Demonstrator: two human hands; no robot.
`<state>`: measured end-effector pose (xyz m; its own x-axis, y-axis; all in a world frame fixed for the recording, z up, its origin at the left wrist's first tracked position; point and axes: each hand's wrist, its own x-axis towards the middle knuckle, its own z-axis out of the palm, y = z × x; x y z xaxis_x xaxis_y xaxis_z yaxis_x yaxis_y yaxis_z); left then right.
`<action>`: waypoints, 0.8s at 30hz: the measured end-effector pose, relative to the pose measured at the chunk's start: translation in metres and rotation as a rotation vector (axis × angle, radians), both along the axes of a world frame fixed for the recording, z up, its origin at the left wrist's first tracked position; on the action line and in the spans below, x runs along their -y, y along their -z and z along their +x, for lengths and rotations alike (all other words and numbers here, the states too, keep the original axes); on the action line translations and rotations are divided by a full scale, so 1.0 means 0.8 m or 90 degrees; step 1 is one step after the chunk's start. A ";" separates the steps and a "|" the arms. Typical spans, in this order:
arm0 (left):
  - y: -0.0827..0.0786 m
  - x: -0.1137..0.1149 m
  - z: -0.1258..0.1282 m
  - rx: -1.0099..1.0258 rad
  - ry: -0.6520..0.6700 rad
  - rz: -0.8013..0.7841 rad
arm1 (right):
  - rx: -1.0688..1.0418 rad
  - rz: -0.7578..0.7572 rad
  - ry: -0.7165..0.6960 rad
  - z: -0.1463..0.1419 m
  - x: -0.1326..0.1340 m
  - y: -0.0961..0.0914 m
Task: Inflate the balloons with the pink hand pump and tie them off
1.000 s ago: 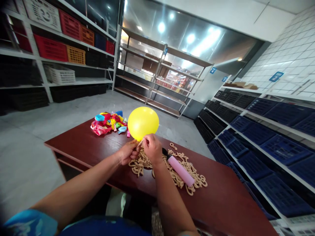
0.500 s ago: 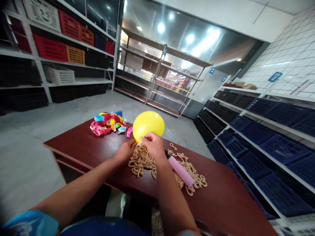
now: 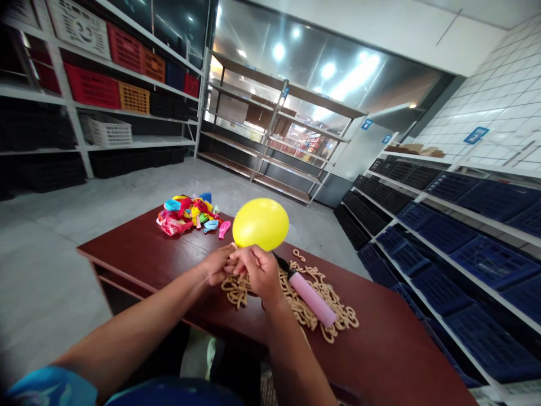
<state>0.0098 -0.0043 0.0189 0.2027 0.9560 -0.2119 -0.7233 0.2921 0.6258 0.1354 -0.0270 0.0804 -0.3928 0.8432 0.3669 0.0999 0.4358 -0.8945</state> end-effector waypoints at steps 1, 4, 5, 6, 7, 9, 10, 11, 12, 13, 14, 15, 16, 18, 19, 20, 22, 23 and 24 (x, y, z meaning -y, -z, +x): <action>-0.004 0.001 -0.002 0.021 0.010 -0.008 | 0.001 -0.008 0.060 0.005 -0.001 0.013; -0.017 0.007 -0.004 0.085 0.050 -0.013 | -0.080 -0.104 0.189 0.007 -0.019 0.054; -0.021 0.010 -0.003 0.105 0.066 -0.018 | -0.105 -0.150 0.205 0.004 -0.026 0.066; -0.025 0.012 -0.001 0.126 0.082 -0.026 | -0.125 -0.189 0.199 0.000 -0.033 0.076; -0.028 0.014 0.001 0.148 0.096 -0.037 | -0.144 -0.214 0.177 -0.005 -0.039 0.084; -0.032 0.018 0.003 0.188 0.118 -0.059 | -0.183 -0.240 0.107 -0.015 -0.045 0.094; -0.034 0.019 0.004 0.207 0.123 -0.068 | -0.203 -0.246 0.069 -0.019 -0.046 0.097; -0.035 0.020 0.004 0.222 0.127 -0.076 | -0.224 -0.251 0.037 -0.023 -0.046 0.099; -0.036 0.021 0.004 0.234 0.130 -0.085 | -0.243 -0.257 0.011 -0.026 -0.045 0.100; -0.038 0.021 0.003 0.240 0.135 -0.094 | -0.260 -0.266 -0.008 -0.028 -0.044 0.102; -0.039 0.021 0.001 0.239 0.139 -0.102 | -0.275 -0.273 -0.016 -0.029 -0.043 0.103; -0.039 0.021 0.000 0.230 0.140 -0.108 | -0.286 -0.275 -0.013 -0.029 -0.042 0.104; -0.040 0.020 -0.002 0.213 0.136 -0.108 | -0.288 -0.272 0.004 -0.029 -0.042 0.106; -0.038 0.019 -0.004 0.155 0.104 -0.085 | -0.254 -0.257 0.062 -0.027 -0.042 0.108; -0.035 0.017 -0.005 0.114 0.081 -0.066 | -0.224 -0.243 0.099 -0.025 -0.042 0.109; -0.032 0.015 -0.005 0.066 0.053 -0.042 | -0.189 -0.228 0.135 -0.023 -0.043 0.110; -0.024 0.011 -0.006 -0.058 -0.003 0.009 | -0.124 -0.194 0.191 -0.019 -0.043 0.108; -0.019 0.008 -0.006 -0.140 -0.034 0.029 | -0.096 -0.175 0.208 -0.017 -0.042 0.107; -0.014 0.005 -0.006 -0.241 -0.069 0.050 | -0.071 -0.157 0.216 -0.015 -0.041 0.105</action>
<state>0.0049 -0.0081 0.0302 0.0207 0.9838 -0.1781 -0.4616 0.1674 0.8712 0.1235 0.0059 -0.0035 -0.0471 0.9854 0.1634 0.0981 0.1673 -0.9810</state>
